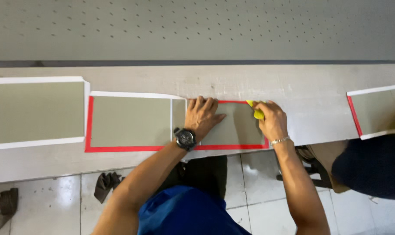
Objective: The person uses a yellow squeegee to smooth a transparent film onto a rectangular panel with red borders. They repeatedly lift and reposition the film to remove air bubbles and ensure adhesion.
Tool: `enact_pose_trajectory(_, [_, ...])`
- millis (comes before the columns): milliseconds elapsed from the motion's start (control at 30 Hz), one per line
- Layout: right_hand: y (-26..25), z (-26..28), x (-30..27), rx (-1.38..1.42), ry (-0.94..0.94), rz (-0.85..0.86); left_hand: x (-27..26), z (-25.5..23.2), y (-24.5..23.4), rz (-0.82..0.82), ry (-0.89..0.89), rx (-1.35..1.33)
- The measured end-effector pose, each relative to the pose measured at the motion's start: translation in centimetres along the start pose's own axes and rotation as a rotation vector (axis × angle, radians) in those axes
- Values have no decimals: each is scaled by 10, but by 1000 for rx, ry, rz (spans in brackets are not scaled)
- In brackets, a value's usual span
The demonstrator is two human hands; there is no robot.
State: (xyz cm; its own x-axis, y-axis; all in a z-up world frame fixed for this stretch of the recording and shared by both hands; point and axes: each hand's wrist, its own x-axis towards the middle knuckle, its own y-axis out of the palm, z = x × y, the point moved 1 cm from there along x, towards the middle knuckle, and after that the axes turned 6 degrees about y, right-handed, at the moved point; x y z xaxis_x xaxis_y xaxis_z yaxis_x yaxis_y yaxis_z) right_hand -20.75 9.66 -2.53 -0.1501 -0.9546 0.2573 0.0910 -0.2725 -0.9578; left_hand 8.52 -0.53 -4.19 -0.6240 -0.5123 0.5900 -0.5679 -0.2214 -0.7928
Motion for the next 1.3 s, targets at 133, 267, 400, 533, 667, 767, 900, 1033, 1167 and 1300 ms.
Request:
enact_pose_trajectory(133, [-3,6,-22,-19,-14,-25,0,-6,1,-12,-22,-21])
enact_pose_trajectory(267, [-28,14,-40,100,30,18,5,-12,9,-24,-57,-39])
enact_pose_trajectory(400, [-43,-11,-9,250,51,10,7,-4,-5,63,9,-118])
enact_pose_trajectory(533, [-26,21,27,331,-28,-52,2,5,-8,86,51,-159])
enact_pose_trajectory(667, [5,31,-17,243,-113,-52,1,3,-3,69,32,-144])
enact_pose_trajectory(767, [-16,45,-28,257,-131,-45,2,6,-3,63,31,-130])
enact_pose_trajectory(900, [-37,66,16,284,-113,-108,-5,14,-8,52,38,-166])
enact_pose_trajectory(1033, [11,109,25,445,-101,-116,-12,21,-2,34,-6,-174])
enact_pose_trajectory(1167, [-8,149,-13,311,-170,-185,-14,25,-9,-11,-22,-157])
enact_pose_trajectory(1300, [-20,108,-35,324,-3,-153,-19,28,-3,-23,-7,-163])
